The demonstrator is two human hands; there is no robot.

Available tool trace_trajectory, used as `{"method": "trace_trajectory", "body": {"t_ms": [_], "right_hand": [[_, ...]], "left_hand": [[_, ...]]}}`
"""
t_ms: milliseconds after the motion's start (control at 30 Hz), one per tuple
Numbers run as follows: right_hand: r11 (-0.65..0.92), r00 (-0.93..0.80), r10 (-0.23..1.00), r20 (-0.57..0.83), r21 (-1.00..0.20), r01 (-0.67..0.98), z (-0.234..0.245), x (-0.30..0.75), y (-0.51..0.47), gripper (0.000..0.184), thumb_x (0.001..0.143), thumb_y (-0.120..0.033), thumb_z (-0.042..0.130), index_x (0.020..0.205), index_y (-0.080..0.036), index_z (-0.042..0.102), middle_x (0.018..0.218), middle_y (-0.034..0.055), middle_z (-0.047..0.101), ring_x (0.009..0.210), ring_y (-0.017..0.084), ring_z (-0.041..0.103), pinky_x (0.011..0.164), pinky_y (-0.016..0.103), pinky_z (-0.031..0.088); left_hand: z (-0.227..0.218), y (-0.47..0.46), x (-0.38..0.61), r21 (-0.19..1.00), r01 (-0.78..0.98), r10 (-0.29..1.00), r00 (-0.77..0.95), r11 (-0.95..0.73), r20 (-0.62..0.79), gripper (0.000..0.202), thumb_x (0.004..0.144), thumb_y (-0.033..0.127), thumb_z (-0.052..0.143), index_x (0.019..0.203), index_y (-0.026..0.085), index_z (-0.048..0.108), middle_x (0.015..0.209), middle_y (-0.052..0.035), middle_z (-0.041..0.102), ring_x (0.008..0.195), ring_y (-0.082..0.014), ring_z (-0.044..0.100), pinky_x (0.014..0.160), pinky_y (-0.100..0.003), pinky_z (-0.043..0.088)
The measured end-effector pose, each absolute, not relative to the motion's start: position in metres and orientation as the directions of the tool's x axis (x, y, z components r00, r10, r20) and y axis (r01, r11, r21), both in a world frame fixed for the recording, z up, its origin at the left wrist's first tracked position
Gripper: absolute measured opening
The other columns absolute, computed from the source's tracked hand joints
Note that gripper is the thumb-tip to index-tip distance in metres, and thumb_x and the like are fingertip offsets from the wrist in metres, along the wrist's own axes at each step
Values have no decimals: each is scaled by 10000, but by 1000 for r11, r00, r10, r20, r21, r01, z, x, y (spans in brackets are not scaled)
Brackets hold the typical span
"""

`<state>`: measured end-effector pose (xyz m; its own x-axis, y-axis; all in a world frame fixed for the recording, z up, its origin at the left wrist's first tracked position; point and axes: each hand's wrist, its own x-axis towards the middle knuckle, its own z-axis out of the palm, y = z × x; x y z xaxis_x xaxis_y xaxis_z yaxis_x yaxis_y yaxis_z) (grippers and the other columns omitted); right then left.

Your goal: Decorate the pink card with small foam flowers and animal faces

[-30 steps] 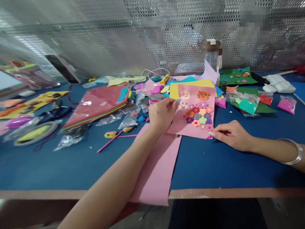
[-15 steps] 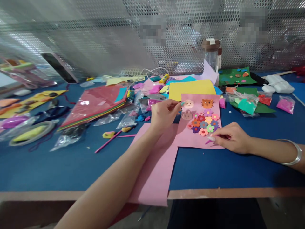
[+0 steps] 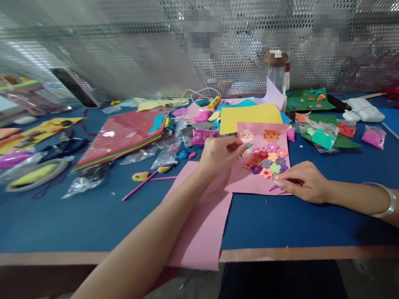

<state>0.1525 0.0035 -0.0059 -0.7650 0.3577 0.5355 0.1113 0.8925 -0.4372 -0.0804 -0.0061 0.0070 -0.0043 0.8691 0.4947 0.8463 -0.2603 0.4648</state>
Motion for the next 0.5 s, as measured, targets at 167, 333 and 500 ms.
{"method": "trace_trajectory", "body": {"t_ms": [167, 333, 500], "right_hand": [[930, -795, 301, 527, -348, 121, -8, 154, 5, 340, 867, -317, 382, 713, -148, 634, 495, 1, 566, 436, 57, 452, 460, 174, 299], [943, -790, 267, 551, -319, 96, -6, 154, 3, 299, 845, -285, 417, 659, -147, 605, 461, -13, 530, 417, 58, 427, 466, 184, 304], [956, -801, 209, 561, -291, 45, -5, 152, 1, 263, 828, -286, 441, 665, -148, 595, 463, -22, 519, 422, 60, 433, 466, 191, 305]], "left_hand": [[13, -7, -81, 468, 874, 921, -67, -131, 383, 269, 731, 334, 511, 580, 144, 625, 484, -19, 590, 424, -92, 500, 388, -181, 314], [17, -9, -74, 668, 739, 966, -97, -92, 240, 253, 713, 295, 515, 530, 151, 613, 442, -5, 570, 372, -83, 500, 362, -165, 346], [16, -12, -70, 717, 693, 979, -83, -78, 187, 227, 702, 280, 523, 538, 154, 615, 451, -8, 583, 359, -76, 504, 333, -149, 336]]}}
